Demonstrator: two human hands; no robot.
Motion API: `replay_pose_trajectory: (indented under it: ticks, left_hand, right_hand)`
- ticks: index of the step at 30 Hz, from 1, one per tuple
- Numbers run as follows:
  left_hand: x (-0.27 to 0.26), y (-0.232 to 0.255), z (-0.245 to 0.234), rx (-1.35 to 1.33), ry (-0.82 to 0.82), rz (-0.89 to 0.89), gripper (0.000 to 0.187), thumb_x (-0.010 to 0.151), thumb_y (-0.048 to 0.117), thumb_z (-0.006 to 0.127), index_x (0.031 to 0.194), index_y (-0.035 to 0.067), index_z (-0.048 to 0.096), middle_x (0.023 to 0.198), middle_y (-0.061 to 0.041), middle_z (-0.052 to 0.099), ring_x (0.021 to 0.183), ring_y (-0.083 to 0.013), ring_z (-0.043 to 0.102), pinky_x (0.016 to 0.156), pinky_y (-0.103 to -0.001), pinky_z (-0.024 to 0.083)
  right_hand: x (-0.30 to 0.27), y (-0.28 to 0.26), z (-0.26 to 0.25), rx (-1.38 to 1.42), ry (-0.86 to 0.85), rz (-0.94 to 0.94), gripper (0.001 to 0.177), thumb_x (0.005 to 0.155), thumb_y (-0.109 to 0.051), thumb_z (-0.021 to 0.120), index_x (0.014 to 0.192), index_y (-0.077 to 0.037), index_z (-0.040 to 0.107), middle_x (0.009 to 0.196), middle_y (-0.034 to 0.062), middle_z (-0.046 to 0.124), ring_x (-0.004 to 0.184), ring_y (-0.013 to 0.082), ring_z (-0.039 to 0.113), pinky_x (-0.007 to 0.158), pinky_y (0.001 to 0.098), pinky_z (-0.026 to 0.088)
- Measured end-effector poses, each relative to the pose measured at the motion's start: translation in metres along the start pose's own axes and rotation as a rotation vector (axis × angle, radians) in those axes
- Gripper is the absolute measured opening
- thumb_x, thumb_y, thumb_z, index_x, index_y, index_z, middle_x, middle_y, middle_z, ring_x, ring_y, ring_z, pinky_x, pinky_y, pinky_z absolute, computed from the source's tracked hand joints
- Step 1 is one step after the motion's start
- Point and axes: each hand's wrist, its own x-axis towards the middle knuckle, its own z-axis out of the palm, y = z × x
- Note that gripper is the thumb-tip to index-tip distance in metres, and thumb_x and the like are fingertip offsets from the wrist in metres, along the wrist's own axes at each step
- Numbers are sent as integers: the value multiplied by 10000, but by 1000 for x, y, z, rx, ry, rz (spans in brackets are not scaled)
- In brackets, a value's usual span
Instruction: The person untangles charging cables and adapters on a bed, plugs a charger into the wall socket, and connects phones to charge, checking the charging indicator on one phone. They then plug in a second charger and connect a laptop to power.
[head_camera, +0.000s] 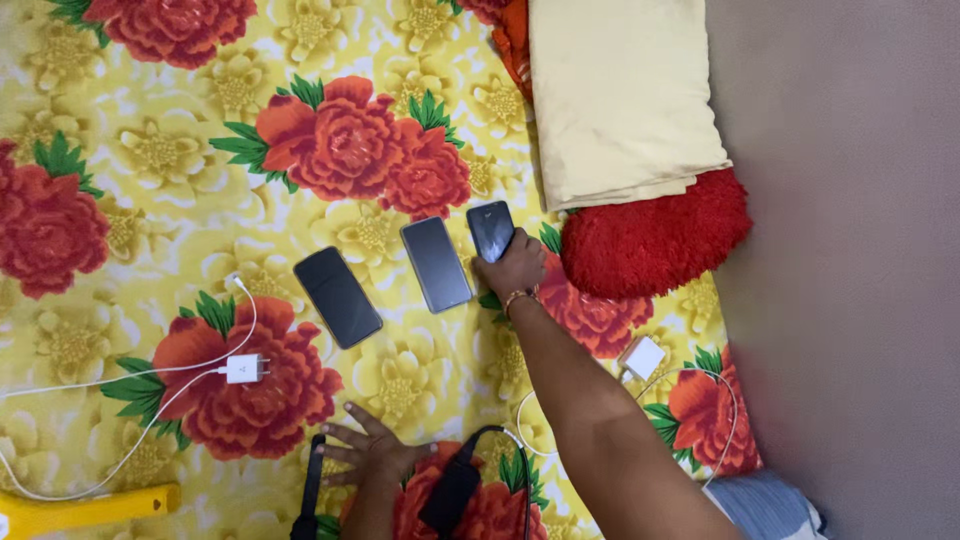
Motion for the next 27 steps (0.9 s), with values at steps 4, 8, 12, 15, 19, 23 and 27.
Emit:
replay_pose_trajectory:
  ticks: [4,8,12,15,19,23,27]
  left_hand:
    - [5,3,0,19,-20,-39,1790,539,681,968,1504,228,-470,1568,-278,-492,1452,-545,-379,1093,-820,1]
    - [8,4,5,38,-6,-37,1807,513,702,970,1504,218,-462,1565,-299,-478,1454,-556,-378,1085,-830,-2]
    - [11,-2,7,6,-1,-15,1819,503,683,975,1486,213,-482,1541,-310,-502,1434,-568,-393,1078,-840,-8]
    - [13,1,9,0,-13,-22,1833,509,672,986,1468,202,-505,1514,-316,-532,1418,-564,-429,1077,-835,-38]
    - [12,-2,10,-7,19,19,1809,522,665,967,1475,200,-499,1513,-316,-526,1411,-571,-422,1073,-844,-23]
    - [10,-1,8,-20,0,12,1794,545,669,963,1463,202,-506,1499,-303,-549,1395,-561,-447,1074,-838,-42]
    - [8,-2,8,-16,21,22,1784,540,680,953,1478,209,-490,1513,-296,-533,1403,-559,-435,1079,-837,-35]
  right_hand:
    - [-6,-1,-1,79,68,-52,903,539,-504,902,1267,-95,560,1222,189,565,1169,409,536,932,548,491]
    - [-7,5,9,118,146,-30,831,574,-493,892,1211,-60,580,1206,175,574,1159,394,552,986,535,485]
    - [-8,6,20,101,137,-19,849,568,-479,899,1220,-44,574,1207,187,565,1153,410,540,974,540,471]
    - [-5,9,17,128,110,-44,868,576,-463,906,1247,-31,566,1215,206,558,1156,423,529,965,543,461]
    - [-9,15,3,131,103,-180,958,563,-489,941,1259,34,540,1223,248,563,1150,432,540,997,521,463]
    - [-19,24,-13,189,16,-169,933,565,-446,943,1246,48,541,1184,253,596,1148,419,563,1001,499,469]
    - [-51,56,-19,332,-79,-175,846,620,-428,920,1221,46,557,1106,245,647,1064,398,621,925,476,506]
